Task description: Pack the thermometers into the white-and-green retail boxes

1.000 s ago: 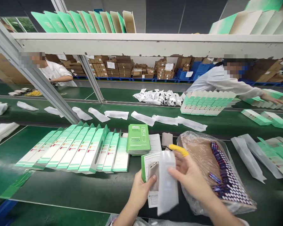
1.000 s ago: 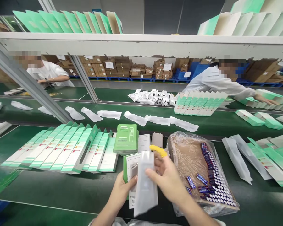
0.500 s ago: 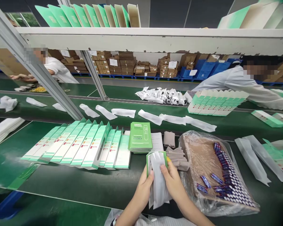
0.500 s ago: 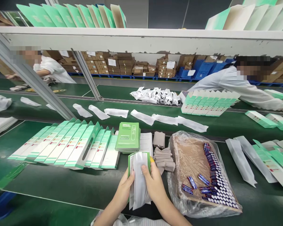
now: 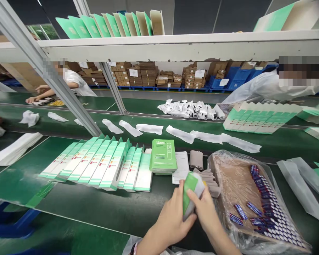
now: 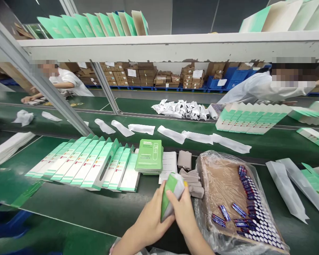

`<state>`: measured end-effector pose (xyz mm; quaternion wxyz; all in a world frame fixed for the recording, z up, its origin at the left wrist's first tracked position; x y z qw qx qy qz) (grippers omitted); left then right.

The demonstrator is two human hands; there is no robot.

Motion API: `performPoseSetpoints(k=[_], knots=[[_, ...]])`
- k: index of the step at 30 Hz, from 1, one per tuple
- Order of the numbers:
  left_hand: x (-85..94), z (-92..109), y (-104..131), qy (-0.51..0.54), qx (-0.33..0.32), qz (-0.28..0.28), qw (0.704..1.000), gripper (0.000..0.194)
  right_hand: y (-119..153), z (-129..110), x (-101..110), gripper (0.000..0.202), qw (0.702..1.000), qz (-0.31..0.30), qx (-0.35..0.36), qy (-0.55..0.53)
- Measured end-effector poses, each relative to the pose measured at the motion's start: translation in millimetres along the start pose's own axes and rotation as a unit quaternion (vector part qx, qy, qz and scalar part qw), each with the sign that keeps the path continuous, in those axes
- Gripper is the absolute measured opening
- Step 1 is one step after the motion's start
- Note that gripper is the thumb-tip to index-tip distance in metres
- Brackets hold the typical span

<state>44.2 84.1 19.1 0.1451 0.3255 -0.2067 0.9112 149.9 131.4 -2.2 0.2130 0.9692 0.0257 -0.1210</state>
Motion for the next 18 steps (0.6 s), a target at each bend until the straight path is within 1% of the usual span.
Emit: performPoseSetpoints(k=[1,2,3,5,6,8,10,12,15,17,18], knots=[[-1.0,2.7,4.9,-0.02,-0.021,-0.021,0.999,0.093,-1.4,-4.3,2.7,0.061,0.999,-0.007,-0.009,-0.042],[-1.6,4.0,10.2,-0.044,-0.04,-0.037,0.998,0.09,-2.4,-8.2,4.2,0.061,0.996,-0.018,-0.018,-0.081],[-0.9,4.5,15.5,-0.07,-0.057,-0.043,0.995,0.083,-2.9,-11.0,5.0,0.062,0.993,-0.03,-0.029,-0.112],[4.3,4.3,24.2,-0.126,-0.087,-0.025,0.988,0.065,-3.3,-10.1,5.1,0.063,0.988,-0.043,-0.058,-0.14],[8.0,4.8,27.5,-0.155,-0.102,-0.008,0.983,0.059,-3.3,-6.7,4.4,0.064,0.986,-0.045,-0.072,-0.142],[16.8,8.3,32.8,-0.219,-0.13,0.029,0.967,0.053,-3.4,2.8,0.6,0.063,0.985,-0.05,-0.094,-0.137],[23.9,16.4,35.7,-0.276,-0.163,0.045,0.946,0.047,-4.1,11.4,-5.0,0.059,0.985,-0.055,-0.104,-0.128],[28.1,27.7,36.4,-0.318,-0.2,0.034,0.926,0.043,-5.0,17.2,-11.3,0.058,0.985,-0.06,-0.108,-0.124],[31.6,44.3,36.3,-0.349,-0.253,-0.011,0.902,0.042,-5.7,22.5,-18.5,0.063,0.982,-0.069,-0.124,-0.127],[39.7,48.5,37.8,-0.349,-0.265,-0.041,0.898,0.04,-5.8,22.7,-17.9,0.064,0.981,-0.07,-0.132,-0.126],[50.0,47.0,39.5,-0.346,-0.258,-0.044,0.901,0.042,-6.1,21.3,-15.1,0.063,0.981,-0.067,-0.13,-0.125]])
Point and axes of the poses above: each hand's wrist, its own y-axis away from the middle knuckle, its own x-axis out of the back of the hand, z = x × y, the point moved 10 cm from there along -y, towards the middle knuckle, and after that the axes turned 14 degrees about -x, right-handed, at the moved point
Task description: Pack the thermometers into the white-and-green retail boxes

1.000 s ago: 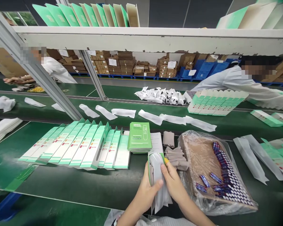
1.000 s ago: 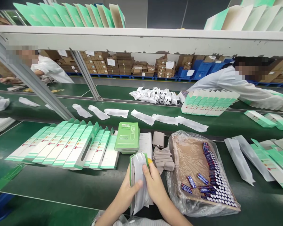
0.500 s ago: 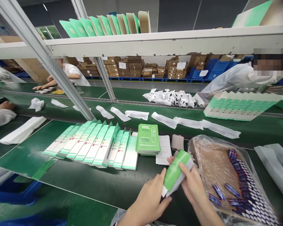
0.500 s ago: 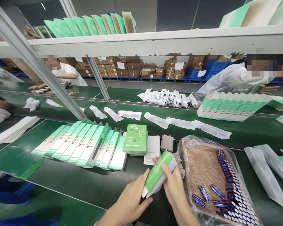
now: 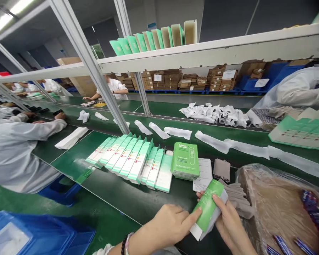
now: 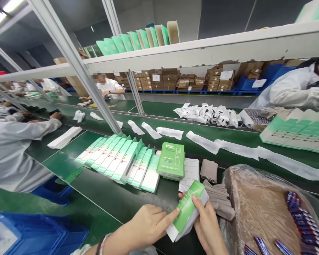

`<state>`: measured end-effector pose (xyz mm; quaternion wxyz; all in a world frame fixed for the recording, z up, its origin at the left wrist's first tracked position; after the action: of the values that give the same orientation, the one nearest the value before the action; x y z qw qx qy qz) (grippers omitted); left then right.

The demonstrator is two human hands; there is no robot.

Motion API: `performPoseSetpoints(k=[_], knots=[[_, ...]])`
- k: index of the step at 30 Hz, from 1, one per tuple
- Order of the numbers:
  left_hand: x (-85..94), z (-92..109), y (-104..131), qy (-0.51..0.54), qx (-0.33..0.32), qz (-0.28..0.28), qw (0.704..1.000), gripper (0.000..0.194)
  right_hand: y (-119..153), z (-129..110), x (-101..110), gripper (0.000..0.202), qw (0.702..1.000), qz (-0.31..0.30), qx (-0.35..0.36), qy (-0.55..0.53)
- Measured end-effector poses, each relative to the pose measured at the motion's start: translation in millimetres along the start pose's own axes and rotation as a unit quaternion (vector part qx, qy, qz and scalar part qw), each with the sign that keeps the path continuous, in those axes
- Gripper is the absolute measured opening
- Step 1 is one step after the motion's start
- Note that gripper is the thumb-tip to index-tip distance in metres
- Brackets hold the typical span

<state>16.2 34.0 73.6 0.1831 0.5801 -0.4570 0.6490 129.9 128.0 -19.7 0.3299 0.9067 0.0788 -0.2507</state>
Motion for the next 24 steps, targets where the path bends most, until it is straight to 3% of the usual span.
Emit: performPoseSetpoints(k=[2,4,5,7,8,10,12,15,18,24], knots=[[23.2,-29.5,21.6,-0.007,0.062,0.01,0.998,0.057,1.2,-5.1,8.5,0.063,1.0,0.013,0.003,0.001],[60.4,-84.2,66.3,-0.05,0.205,0.04,0.977,0.054,2.0,-8.9,18.4,0.067,1.0,0.023,-0.004,-0.002],[81.4,-118.6,100.4,-0.074,0.311,0.054,0.946,0.046,2.3,-10.1,22.6,0.07,1.0,0.025,-0.009,-0.005],[117.5,-182.1,180.4,-0.093,0.513,0.069,0.851,0.047,2.7,-10.7,27.0,0.078,0.999,0.022,-0.023,-0.007],[130.5,-206.9,209.8,-0.093,0.556,0.069,0.823,0.053,2.9,-10.8,27.7,0.082,0.999,0.019,-0.026,-0.008],[141.2,-251.1,253.8,-0.061,0.602,0.053,0.795,0.061,3.3,-9.0,27.4,0.09,0.999,0.019,-0.033,-0.011],[132.6,-283.5,281.3,0.01,0.623,0.018,0.782,0.065,3.0,-5.0,24.8,0.093,0.999,0.018,-0.042,-0.015],[114.5,-304.8,293.5,0.09,0.611,-0.016,0.786,0.06,1.8,1.5,23.2,0.092,0.998,0.026,-0.05,-0.024],[106.0,-305.0,290.6,0.118,0.594,-0.029,0.795,0.055,0.5,7.2,25.0,0.091,0.997,0.042,-0.06,-0.025],[114.7,-302.3,270.7,0.068,0.587,-0.019,0.807,0.043,6.3,3.1,17.8,0.082,0.998,0.029,-0.048,-0.013]])
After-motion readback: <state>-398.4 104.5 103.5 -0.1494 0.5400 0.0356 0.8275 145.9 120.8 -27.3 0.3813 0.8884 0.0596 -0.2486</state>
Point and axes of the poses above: each hand's wrist, its own y-axis away from the middle knuckle, its own x-axis out of the back of the hand, z = x × y, the point moved 10 cm from there along -y, towards the middle knuckle, and after that the axes turned 14 degrees about -x, right-handed, at the moved point
